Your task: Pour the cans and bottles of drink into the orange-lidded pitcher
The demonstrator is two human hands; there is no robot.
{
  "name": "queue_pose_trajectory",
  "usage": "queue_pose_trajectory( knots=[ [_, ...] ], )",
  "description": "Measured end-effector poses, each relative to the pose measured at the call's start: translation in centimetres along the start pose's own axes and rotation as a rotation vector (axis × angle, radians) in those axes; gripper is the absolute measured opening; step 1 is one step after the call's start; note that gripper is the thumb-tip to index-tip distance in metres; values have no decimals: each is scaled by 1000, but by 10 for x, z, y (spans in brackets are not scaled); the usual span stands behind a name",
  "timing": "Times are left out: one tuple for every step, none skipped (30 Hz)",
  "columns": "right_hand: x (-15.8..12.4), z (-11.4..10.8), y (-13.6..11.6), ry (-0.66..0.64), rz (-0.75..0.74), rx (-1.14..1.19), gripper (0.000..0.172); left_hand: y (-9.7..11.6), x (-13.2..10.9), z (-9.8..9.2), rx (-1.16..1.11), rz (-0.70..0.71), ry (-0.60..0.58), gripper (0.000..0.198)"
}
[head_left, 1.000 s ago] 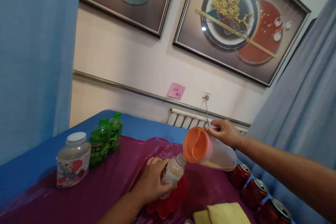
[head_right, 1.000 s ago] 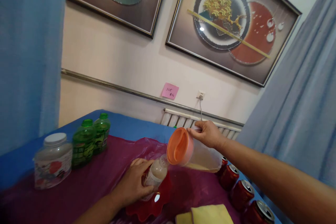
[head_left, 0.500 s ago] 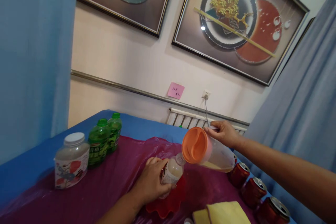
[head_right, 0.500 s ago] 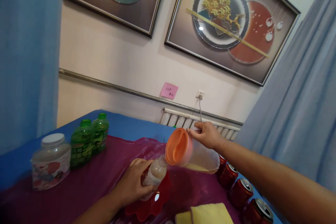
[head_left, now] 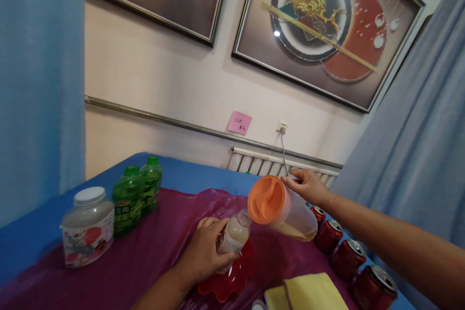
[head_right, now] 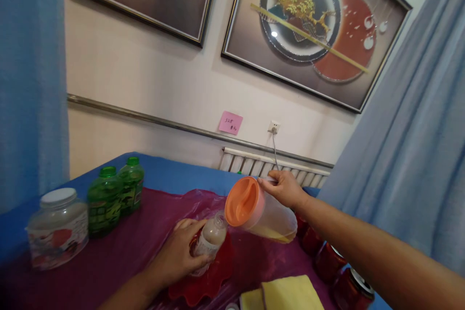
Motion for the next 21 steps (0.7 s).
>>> queue_pose_trajectory(
  knots=[
    [1,-1,-1,-1,0,-6,51,0,0,0,2,-1,1,62],
    [2,-2,-2,0,-3,-11,51,0,0,0,2,0,0,63],
    [3,-3,-4,4,-8,-16,50,1,0,0,3,3,0,62],
    [3,-4,-5,11,-14,-18,50,1,0,0,4,7,-2,62],
    [4,-5,-6,17,-16,-14,51,1,0,0,4,10,-3,61],
    [4,-5,-7,21,-13,-5,51,2,0,0,3,11,-1,60],
    [4,-5,-7,25,-6,12,51,2,0,-1,1,10,6,61],
    [3,-5,-6,32,4,37,51,2,0,0,-3,8,12,62],
    [3,-4,-5,45,18,73,52,1,0,0,-8,4,20,64],
    [2,-4,-3,64,36,116,53,1,0,0,-15,-4,29,66],
    [1,-4,-1,88,55,158,54,-1,-1,0,-27,-19,41,67],
    [0,-3,3,115,74,195,55,-2,0,1,-54,-38,50,68],
    [-1,-2,7,140,93,226,57,-5,0,2,-101,-65,56,67],
    [-2,-1,11,162,114,250,57,-7,0,3,-167,-98,61,66],
    [-4,0,17,184,135,267,58,-10,1,4,-248,-133,67,65],
    [-6,1,23,209,160,280,58,-13,2,5,-337,-165,78,64],
    [-7,3,30,239,189,295,58,-16,3,5,-425,-192,96,62],
    [-10,4,37,273,220,311,58,-18,4,6,-504,-214,118,61],
    [-12,6,44,308,250,327,58,-21,6,5,-568,-232,143,60],
    [-14,9,51,342,277,341,59,-23,7,5,-623,-245,162,60],
    [-16,12,57,371,296,356,59,-25,8,5,-665,-254,178,62]
  ],
)
Point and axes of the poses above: each hand's wrist, its own x-axis towards the middle knuckle, its own z-axis out of the palm, y = z × x, the point moved 6 cm from there along x, towards the middle knuckle, and after that the axes turned 6 degrees about y, right-handed, at the moved point
